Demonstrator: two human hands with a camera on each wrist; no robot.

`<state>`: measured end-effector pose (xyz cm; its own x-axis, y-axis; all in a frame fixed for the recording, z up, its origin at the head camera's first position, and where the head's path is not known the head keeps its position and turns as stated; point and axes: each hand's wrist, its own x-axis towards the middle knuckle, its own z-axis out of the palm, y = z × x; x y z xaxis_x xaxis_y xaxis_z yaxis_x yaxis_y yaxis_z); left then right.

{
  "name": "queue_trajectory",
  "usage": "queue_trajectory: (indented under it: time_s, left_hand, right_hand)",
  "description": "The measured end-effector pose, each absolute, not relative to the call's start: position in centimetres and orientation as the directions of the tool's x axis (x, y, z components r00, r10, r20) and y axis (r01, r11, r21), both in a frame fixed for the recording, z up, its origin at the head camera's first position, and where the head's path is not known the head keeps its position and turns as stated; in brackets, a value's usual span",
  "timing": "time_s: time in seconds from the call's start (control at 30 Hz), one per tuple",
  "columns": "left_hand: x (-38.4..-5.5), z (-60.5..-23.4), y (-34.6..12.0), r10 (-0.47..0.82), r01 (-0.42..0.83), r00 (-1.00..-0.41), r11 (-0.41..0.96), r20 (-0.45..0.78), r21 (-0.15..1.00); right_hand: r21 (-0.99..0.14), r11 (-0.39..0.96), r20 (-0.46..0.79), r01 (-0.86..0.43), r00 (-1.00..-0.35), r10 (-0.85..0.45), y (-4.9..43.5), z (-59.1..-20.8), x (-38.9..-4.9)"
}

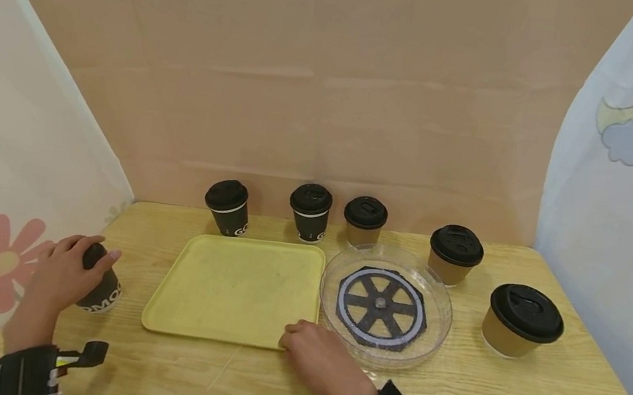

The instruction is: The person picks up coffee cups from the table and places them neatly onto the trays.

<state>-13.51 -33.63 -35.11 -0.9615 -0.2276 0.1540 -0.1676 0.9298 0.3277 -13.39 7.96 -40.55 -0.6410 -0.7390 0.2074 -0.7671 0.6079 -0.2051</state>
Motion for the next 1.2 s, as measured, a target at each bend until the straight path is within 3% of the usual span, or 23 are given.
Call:
queue_trajectory:
  time_s: [0.33, 1.2]
  left_hand:
    - [-13.6, -35.2, -34.0, -0.229, -0.163, -0.963, 0.917, 0.145, 0.364]
    - [-14.0, -34.2, -34.5, -0.204, -0.168, -0.978, 0.902, 0.050, 0.398]
  right_hand:
    - [-0.266, 0.605, 0.151, -0.750, -0.653, -0.742, 8.1, -40.3, -13.6]
    - [-0.246, 0.586, 0.184, -0.772, -0.631, -0.754, 8.0, -40.5, -13.8]
